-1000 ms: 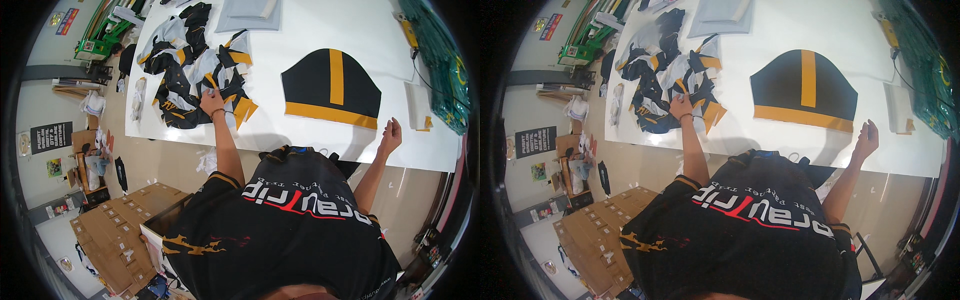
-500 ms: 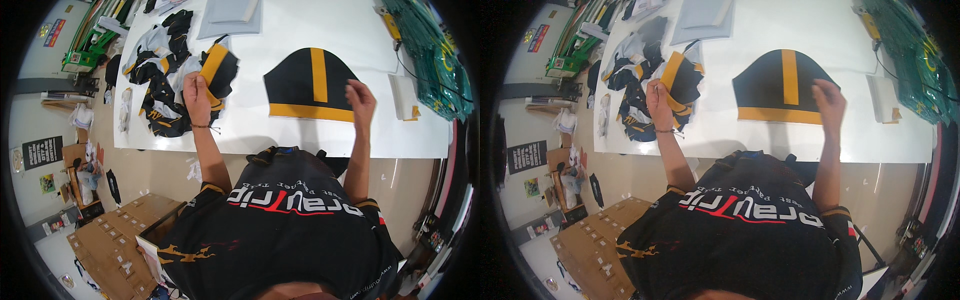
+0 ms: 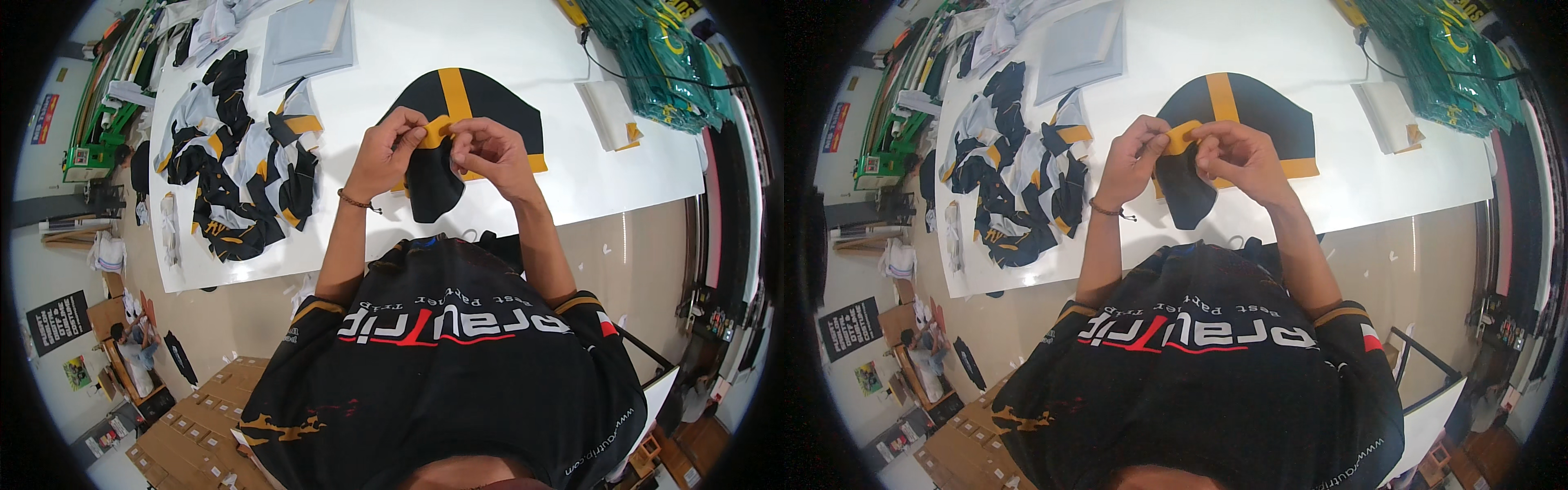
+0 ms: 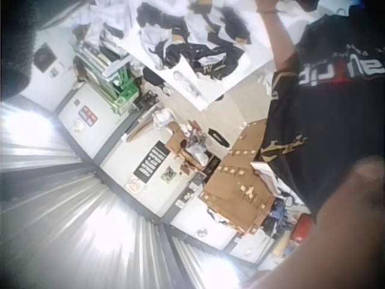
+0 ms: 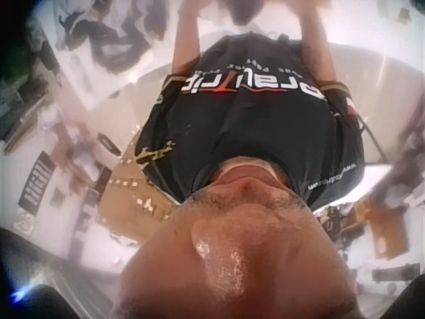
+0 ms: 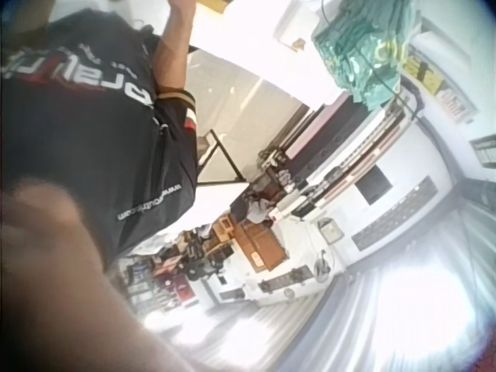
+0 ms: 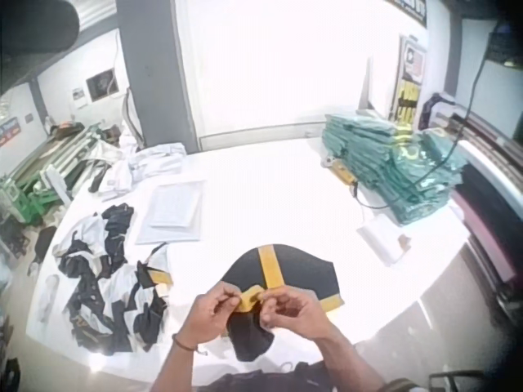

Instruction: The person aligns and smooths a yellow strip onto a black fabric piece on a white table, then cuts the strip with a knife. Later, the person sits on the floor to handle and fold fabric scraps and garments before returning to the table to organize materials.

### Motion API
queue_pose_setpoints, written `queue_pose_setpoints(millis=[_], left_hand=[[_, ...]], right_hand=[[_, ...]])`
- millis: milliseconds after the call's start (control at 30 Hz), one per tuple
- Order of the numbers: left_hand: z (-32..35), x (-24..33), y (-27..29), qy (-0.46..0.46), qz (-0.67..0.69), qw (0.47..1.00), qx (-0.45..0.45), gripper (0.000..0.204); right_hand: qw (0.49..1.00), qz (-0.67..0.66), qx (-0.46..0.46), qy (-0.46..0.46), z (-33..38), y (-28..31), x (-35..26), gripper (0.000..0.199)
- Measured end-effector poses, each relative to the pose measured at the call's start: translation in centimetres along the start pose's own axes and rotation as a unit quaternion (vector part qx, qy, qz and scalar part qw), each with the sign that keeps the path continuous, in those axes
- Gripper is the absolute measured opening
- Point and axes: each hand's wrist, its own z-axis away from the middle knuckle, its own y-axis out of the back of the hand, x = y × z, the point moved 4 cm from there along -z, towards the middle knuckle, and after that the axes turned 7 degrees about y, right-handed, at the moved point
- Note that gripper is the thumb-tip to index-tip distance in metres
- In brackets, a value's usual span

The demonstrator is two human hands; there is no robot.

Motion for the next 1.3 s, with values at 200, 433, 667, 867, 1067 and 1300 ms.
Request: queue_pose_setpoints(millis=[200, 433, 667, 867, 1067, 1300], left_hand=[[-0.6, -1.0, -1.2, 0.005, 0.030, 0.998, 0.057, 0.013], [-1.6, 2.7, -0.6, 0.030, 0.182, 0.977, 0.103, 0.018], [-3.4, 2.5, 0.9, 0.010, 0.290, 0.940, 0.182, 0.018], [-2.8, -1.0, 0.3, 0.155, 0.138, 0.975, 0.086, 0.085], [1.3, -3.0, -5.7, 0.159, 0.023, 0.962, -0.222, 0.073], [1.1, -2.8, -8.6, 0.073, 0.023, 0.996, -0.039, 0.025]], right_hand=[[0.991, -0.022, 0.119, 0.050, 0.6, 2.1, -0.2, 0.026], [0.991, 0.099, 0.037, -0.080, 3.0, 2.8, 4.9, 0.041], [0.992, -0.040, 0.038, -0.113, 4.2, 1.8, 6.4, 0.023], [0.945, -0.220, 0.215, -0.113, 3.7, 4.0, 5.2, 0.021], [0.918, -0.257, 0.287, -0.095, 3.2, 2.9, 1.9, 0.014], [0.939, -0.235, 0.245, -0.055, 1.9, 2.6, 0.2, 0.035]])
